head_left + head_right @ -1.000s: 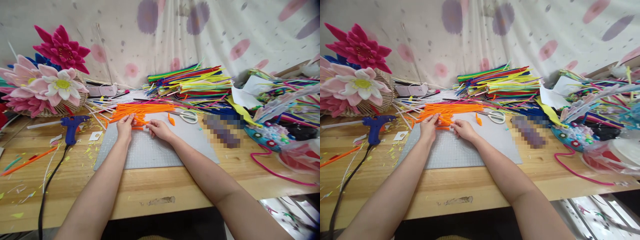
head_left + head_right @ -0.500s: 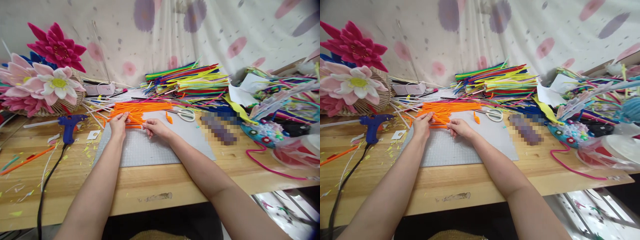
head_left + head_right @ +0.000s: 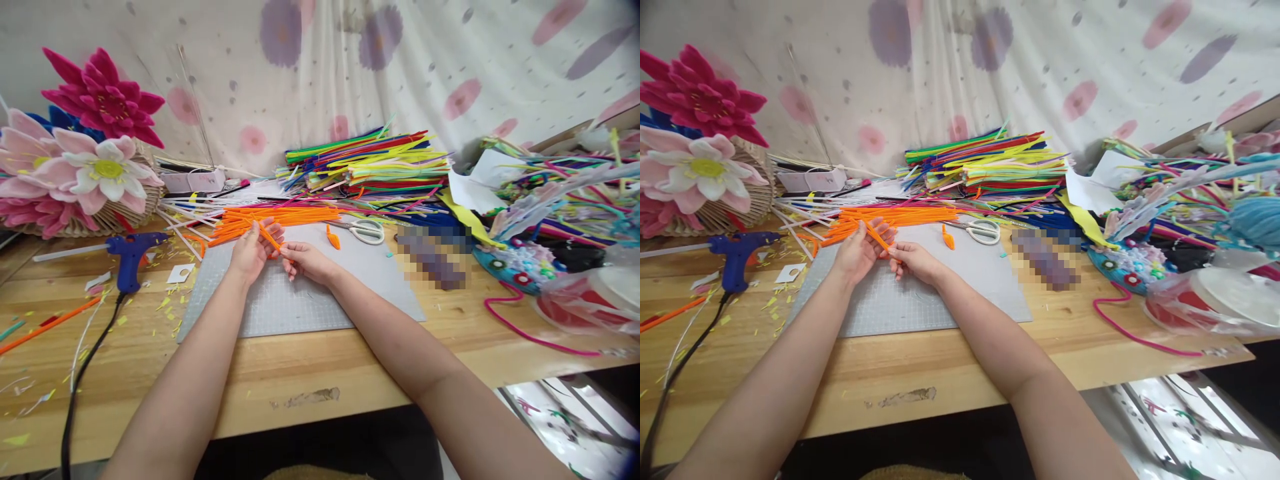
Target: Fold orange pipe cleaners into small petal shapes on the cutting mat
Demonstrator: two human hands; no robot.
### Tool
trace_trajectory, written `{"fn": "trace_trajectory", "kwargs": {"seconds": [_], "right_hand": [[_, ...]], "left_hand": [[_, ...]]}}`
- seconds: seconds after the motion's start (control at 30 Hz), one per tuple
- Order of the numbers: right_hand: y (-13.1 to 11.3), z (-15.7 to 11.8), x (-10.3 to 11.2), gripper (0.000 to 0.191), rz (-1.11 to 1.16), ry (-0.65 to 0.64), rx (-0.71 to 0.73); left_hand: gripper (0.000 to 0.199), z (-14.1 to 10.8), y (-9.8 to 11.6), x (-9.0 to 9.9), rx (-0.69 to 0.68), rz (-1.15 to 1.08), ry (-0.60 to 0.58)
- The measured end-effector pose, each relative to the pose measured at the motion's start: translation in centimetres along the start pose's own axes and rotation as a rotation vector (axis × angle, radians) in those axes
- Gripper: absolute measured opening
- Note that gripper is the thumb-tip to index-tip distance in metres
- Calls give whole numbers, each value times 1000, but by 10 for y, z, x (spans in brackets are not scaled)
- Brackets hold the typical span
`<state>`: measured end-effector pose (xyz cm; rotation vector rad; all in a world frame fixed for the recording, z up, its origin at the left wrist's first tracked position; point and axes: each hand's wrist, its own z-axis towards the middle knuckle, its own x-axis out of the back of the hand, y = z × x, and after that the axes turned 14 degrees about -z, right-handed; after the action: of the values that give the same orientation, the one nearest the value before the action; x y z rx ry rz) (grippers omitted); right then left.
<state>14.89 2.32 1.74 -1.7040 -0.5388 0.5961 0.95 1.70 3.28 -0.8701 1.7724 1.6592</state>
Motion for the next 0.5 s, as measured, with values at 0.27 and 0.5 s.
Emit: {"fn": "trace_trajectory", "kwargs": {"seconds": [0.27, 0.5], "right_hand": [[-5, 8, -11, 17, 63, -35, 3], [-19, 6, -15, 23, 235, 205, 53]], "left_hand": [[18, 14, 5, -20, -75, 0, 346], [16, 46, 5, -43, 26, 6, 438]]}}
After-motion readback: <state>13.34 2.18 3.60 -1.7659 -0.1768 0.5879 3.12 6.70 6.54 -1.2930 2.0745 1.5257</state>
